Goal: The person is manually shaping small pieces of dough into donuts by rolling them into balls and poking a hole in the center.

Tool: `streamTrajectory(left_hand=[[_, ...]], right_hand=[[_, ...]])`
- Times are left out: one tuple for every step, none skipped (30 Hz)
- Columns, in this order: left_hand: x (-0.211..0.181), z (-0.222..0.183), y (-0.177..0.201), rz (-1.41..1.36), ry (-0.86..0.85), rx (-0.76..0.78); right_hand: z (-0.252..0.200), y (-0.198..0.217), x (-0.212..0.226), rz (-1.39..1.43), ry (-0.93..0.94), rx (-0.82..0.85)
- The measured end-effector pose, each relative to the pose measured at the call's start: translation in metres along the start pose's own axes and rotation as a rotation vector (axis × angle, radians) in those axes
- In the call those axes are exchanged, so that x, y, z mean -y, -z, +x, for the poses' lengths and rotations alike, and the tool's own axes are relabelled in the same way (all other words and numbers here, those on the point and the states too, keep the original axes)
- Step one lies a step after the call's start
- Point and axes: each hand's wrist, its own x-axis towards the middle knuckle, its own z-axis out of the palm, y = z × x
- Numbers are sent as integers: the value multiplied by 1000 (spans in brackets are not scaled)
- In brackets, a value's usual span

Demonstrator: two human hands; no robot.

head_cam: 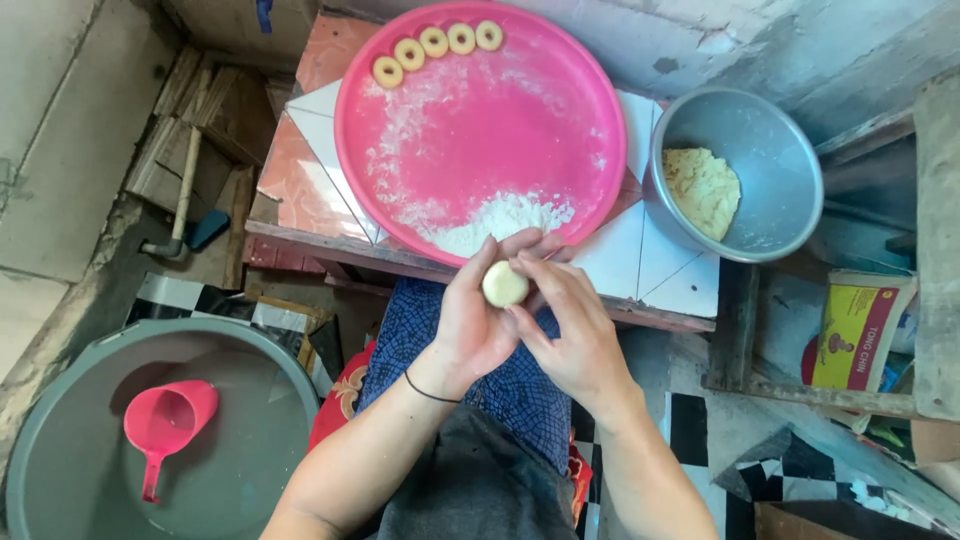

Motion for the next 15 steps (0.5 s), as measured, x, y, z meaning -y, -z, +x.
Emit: streamTrajectory(left_hand=[[1,4,3,5,-29,-29],[5,7,8,8,-55,-65],[6,6,7,6,-52,-68],[7,6,6,40,-65,-45],[7,6,5,75,-78,-22],[5,4,2,77,-75,-22],[3,2,0,98,-65,40],[2,0,-4,119,-53,103],[4,3,3,121,-47,104],[6,6,9,226,-117,142],[8,9,15,330,-187,180],[7,9,15,331,-189,181],[5,8,14,439,-268,190],[3,7,14,548,-347,198],[-1,4,8,548,-347,199]], right_hand=[[3,-1,0,11,10,-2],[3,-1,0,24,14,1],[3,0,2,24,10,3],[4,0,4,-9,3,-2],[5,0,6,-42,-5,-6],[4,0,6,-42,-8,-9],[4,0,5,-5,-80,-52],[3,1,5,30,-152,-97],[-1,1,-2,28,-157,-101],[-5,2,-9,203,-333,-109],[-9,2,-15,379,-509,-116],[-8,-3,-14,379,-507,-116],[-7,-8,-13,604,-618,-173],[-6,-13,-12,831,-729,-229],[-5,-14,-14,832,-728,-229]])
